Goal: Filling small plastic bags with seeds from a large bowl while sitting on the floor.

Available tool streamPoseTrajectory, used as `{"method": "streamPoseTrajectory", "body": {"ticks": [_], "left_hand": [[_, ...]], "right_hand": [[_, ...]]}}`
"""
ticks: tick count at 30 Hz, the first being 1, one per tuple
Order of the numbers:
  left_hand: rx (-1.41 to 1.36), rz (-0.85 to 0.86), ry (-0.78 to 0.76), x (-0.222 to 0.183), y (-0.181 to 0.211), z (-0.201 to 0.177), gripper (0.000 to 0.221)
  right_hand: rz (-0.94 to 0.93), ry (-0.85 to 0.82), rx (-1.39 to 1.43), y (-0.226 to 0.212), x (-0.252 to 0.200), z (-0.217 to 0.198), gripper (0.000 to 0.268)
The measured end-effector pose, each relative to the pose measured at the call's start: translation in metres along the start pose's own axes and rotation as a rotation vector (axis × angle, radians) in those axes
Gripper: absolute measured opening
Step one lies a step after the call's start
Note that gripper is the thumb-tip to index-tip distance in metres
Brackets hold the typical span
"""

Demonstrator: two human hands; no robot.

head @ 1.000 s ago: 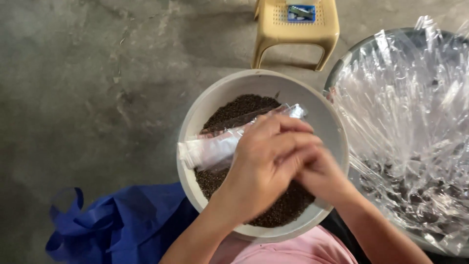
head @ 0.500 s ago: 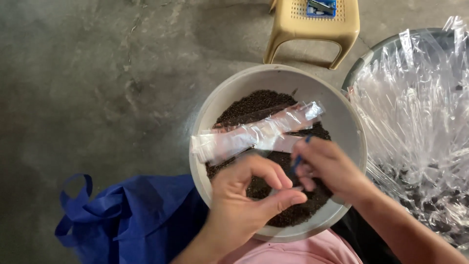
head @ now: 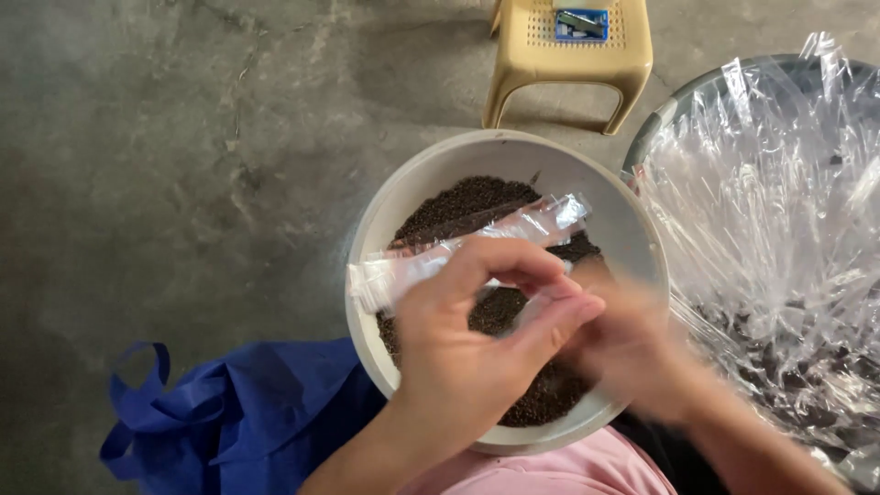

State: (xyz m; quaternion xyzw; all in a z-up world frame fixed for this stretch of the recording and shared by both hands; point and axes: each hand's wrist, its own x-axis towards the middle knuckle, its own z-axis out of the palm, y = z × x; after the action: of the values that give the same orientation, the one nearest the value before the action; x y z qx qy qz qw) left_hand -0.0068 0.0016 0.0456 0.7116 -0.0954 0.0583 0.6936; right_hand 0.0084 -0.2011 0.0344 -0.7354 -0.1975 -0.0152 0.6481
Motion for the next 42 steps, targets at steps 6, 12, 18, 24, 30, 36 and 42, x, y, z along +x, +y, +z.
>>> {"method": "streamPoseTrajectory", "body": {"ticks": [6, 12, 18, 24, 30, 36, 42], "left_hand": [[0.145, 0.069, 0.010, -0.013, -0.011, -0.004, 0.031], [0.271, 0.137, -0.014, 0.006, -0.024, -0.005, 0.030], [0.394, 0.208, -0.013, 0.021, -0.036, -0.007, 0.031], [0.527, 0.264, -0.010, 0.007, -0.049, 0.002, 0.032], [0.473, 0.517, -0.150, 0.003, -0.027, 0.012, 0.026], [0.536, 0.431, 0.042, 0.002, -0.047, 0.013, 0.033], [-0.018, -0.076, -0.263, -0.008, -0.024, 0.004, 0.019]], "right_hand": [[0.218, 0.011, 0.140, 0.018, 0.011, 0.022, 0.024], [0.447, 0.063, 0.271, 0.045, -0.020, -0.052, 0.035], [0.668, 0.096, 0.402, 0.052, -0.059, -0.008, 0.047], [0.901, 0.127, 0.547, 0.054, -0.045, 0.034, 0.059], [0.497, 0.257, 0.360, 0.058, -0.018, 0.037, 0.017], [0.375, 0.059, 0.427, 0.075, -0.034, 0.034, 0.014], [0.339, 0.146, 0.575, 0.068, -0.028, 0.011, 0.015]]}}
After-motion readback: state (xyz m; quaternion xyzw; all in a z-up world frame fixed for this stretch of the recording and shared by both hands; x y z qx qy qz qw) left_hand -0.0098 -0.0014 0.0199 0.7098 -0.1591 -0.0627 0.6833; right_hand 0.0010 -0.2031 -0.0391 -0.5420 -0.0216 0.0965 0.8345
